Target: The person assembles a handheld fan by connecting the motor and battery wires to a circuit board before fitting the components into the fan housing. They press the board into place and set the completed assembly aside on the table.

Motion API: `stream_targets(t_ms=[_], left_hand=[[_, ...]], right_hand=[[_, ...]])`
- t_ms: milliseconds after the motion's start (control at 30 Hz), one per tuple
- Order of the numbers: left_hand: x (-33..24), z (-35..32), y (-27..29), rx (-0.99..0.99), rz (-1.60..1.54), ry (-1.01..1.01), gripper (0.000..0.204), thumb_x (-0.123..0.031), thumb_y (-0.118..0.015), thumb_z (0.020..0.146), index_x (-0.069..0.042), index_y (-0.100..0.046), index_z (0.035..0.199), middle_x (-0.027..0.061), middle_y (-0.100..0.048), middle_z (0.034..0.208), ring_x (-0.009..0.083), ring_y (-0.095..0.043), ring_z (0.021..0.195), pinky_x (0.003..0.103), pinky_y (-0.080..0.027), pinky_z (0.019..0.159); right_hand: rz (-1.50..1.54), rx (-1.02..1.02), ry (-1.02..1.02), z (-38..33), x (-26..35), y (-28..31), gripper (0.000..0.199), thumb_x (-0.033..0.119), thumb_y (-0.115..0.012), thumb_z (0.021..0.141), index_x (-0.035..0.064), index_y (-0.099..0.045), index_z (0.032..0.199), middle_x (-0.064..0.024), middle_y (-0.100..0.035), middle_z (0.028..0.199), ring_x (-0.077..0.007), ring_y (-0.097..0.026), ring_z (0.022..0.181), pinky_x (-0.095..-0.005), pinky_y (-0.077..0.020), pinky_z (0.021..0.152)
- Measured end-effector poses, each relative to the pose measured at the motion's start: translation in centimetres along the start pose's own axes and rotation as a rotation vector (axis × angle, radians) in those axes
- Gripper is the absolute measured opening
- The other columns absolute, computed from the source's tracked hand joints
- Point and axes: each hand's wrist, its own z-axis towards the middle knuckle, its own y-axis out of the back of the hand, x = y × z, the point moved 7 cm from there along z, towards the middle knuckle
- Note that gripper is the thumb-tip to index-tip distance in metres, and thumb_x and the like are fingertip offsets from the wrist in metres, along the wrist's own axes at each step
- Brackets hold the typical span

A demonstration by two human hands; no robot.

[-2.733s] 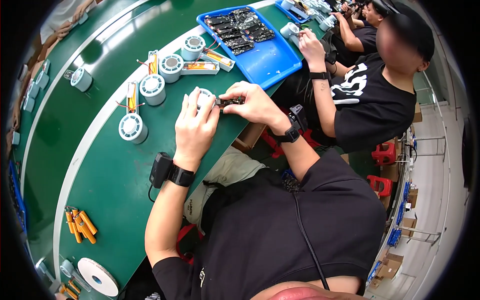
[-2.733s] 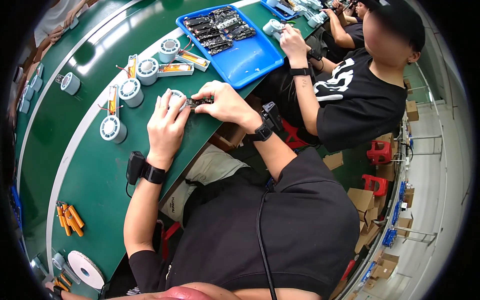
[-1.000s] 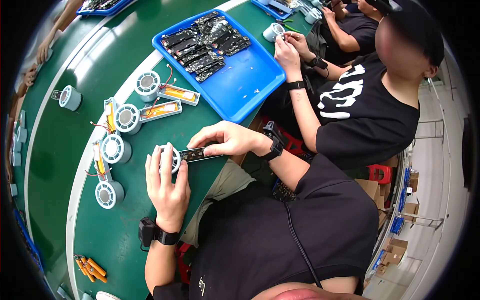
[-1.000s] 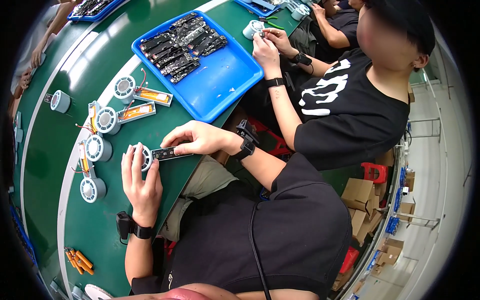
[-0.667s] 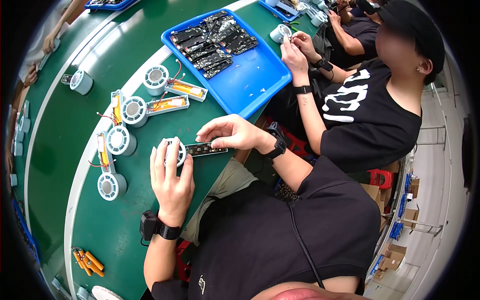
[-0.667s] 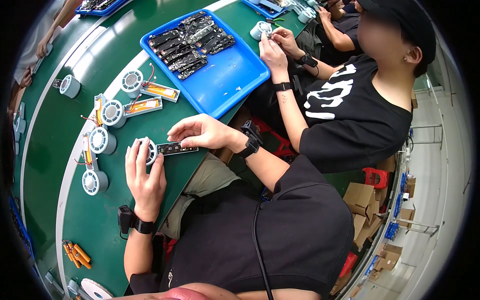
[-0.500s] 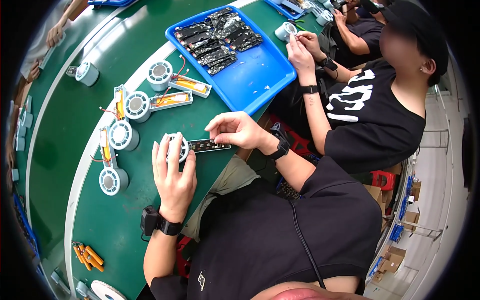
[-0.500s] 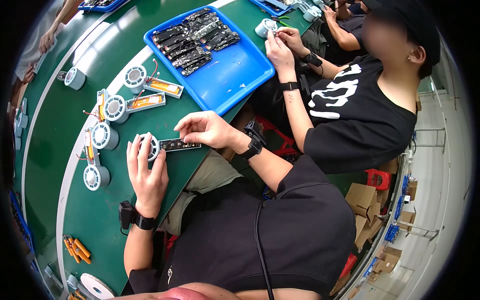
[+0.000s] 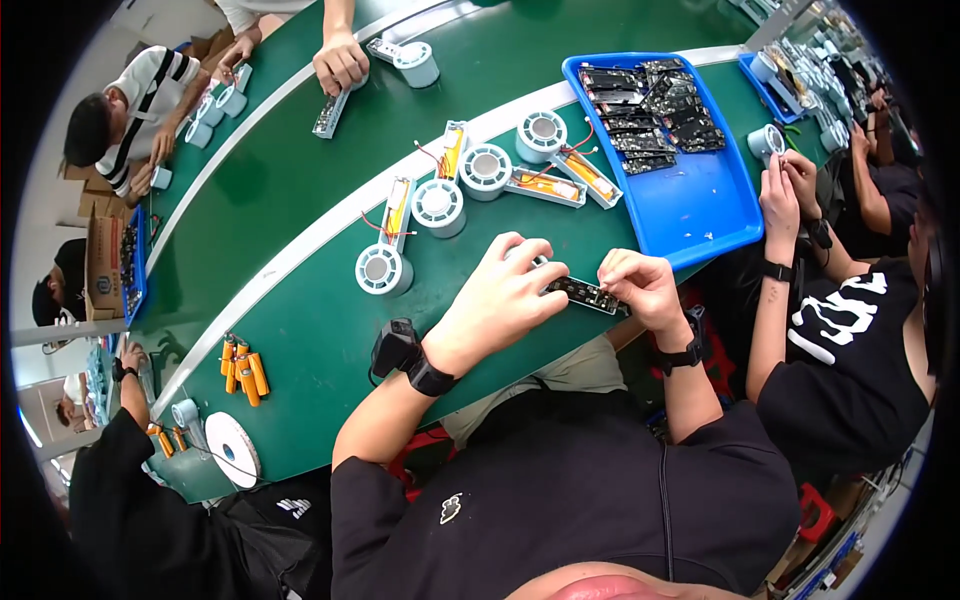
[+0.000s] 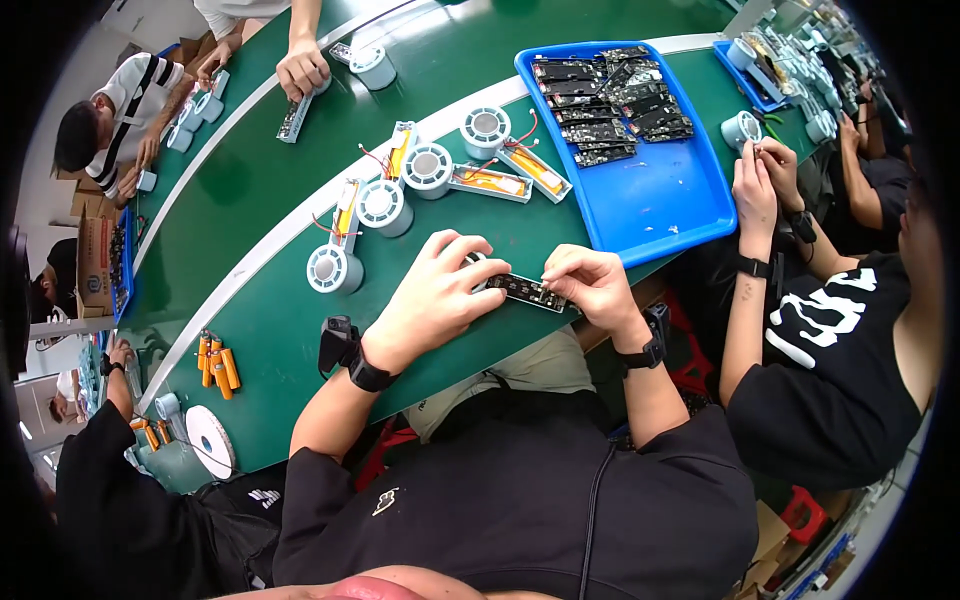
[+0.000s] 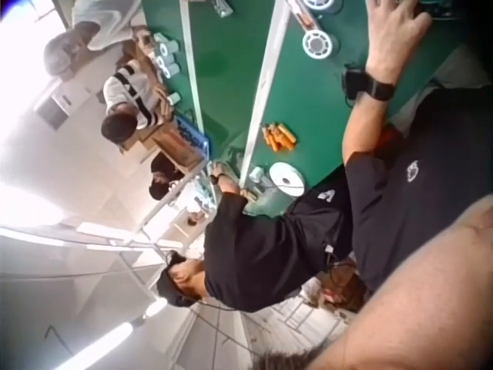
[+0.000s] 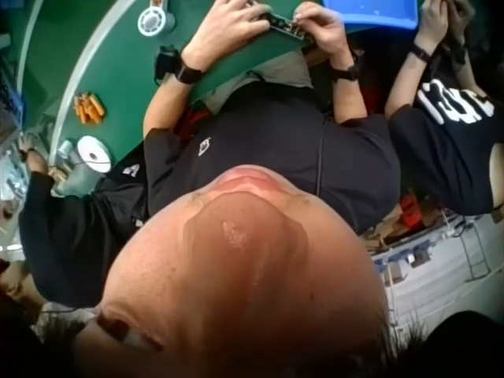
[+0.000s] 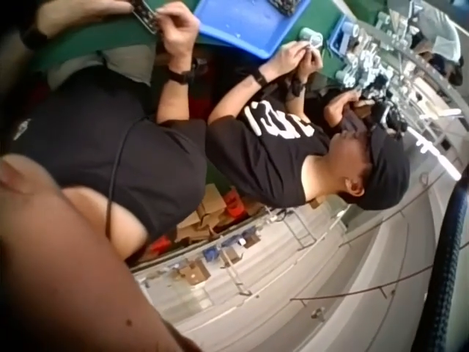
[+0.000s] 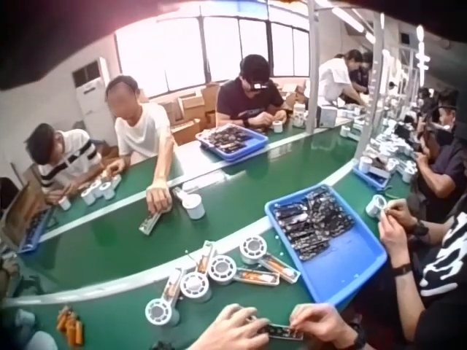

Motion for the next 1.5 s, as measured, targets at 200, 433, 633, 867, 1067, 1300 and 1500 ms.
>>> stream_targets(t_ms=[200,433,633,867,1067,1300,1500], left_hand=[[-1.3,-0.2,5.0,-0.123,0.131,0.003,0.012,-0.011,-0.073,0.075,-0.013,-0.071,0.087,0.0019,-0.07,0.114,0.0289,-0.062,0.108,0.049,-0.05,0.092],[7.9,-5.9,14.1,-0.292,0.262,0.377,0.02,0.01,-0.075,0.077,-0.002,-0.074,0.092,0.0102,-0.075,0.112,0.0326,-0.062,0.113,0.041,-0.054,0.09],[22.2,-15.9,15.2,-0.4,0.356,0.717,0.007,-0.007,-0.071,0.093,-0.004,-0.077,0.098,0.0064,-0.074,0.118,0.0247,-0.063,0.112,0.036,-0.054,0.088],[28.0,-22.5,12.7,-0.398,0.73,0.884,0.012,-0.02,-0.069,0.097,-0.012,-0.078,0.101,-0.0002,-0.075,0.117,0.0242,-0.064,0.11,0.036,-0.053,0.091],[28.2,-22.0,11.7,-0.426,0.745,0.826,0.015,-0.021,-0.068,0.098,-0.014,-0.078,0.106,-0.0013,-0.075,0.118,0.024,-0.065,0.11,0.037,-0.051,0.094],[27.9,-21.2,10.8,-0.44,0.685,0.809,0.019,-0.022,-0.067,0.099,-0.013,-0.078,0.111,-0.0005,-0.074,0.121,0.0249,-0.064,0.113,0.036,-0.05,0.097],[27.7,-19.4,10.6,-0.417,0.643,0.836,0.02,-0.02,-0.066,0.099,-0.013,-0.077,0.115,0.0018,-0.072,0.126,0.0261,-0.062,0.116,0.038,-0.049,0.099]], right_hand=[[0.035,-0.001,0.024,0.0,-0.3,0.2,0.004,0.001,-0.074,0.092,-0.0014,-0.071,0.093,-0.0098,-0.068,0.088,-0.0202,-0.062,0.085,-0.0309,-0.0502,0.075],[0.08,0.023,0.013,0.0,0.0,-0.1,0.009,-0.011,-0.07,0.089,-0.0034,-0.069,0.095,-0.0093,-0.067,0.094,-0.0162,-0.064,0.088,-0.0285,-0.0525,0.08],[0.184,0.029,-0.068,-0.4,-1.3,0.3,0.012,-0.009,-0.071,0.09,-0.0018,-0.066,0.097,-0.0072,-0.064,0.098,-0.0143,-0.062,0.089,-0.0281,-0.0519,0.081],[0.159,0.038,-0.056,-0.1,0.4,-1.1,0.034,-0.005,-0.074,0.089,-0.0007,-0.061,0.12,-0.0059,-0.062,0.101,-0.0131,-0.06,0.09,-0.0291,-0.0522,0.082],[0.681,0.735,0.112,-1.3,9.1,-7.0,0.084,0.012,-0.072,0.093,-0.0046,-0.023,0.159,0.0001,-0.055,0.069,-0.0101,-0.052,0.062,-0.0278,-0.0423,0.069],[0.189,0.523,0.146,-0.7,13.4,-7.9,0.112,0.022,-0.075,0.094,-0.0144,0.011,0.156,0.0076,-0.038,0.053,-0.0089,-0.036,0.046,-0.0301,-0.0362,0.06],[0.359,0.14,0.161,1.8,13.4,-5.1,0.104,0.004,-0.067,0.092,-0.0056,0.011,0.16,0.0043,-0.033,0.053,-0.0091,-0.033,0.046,-0.0295,-0.0316,0.055]])
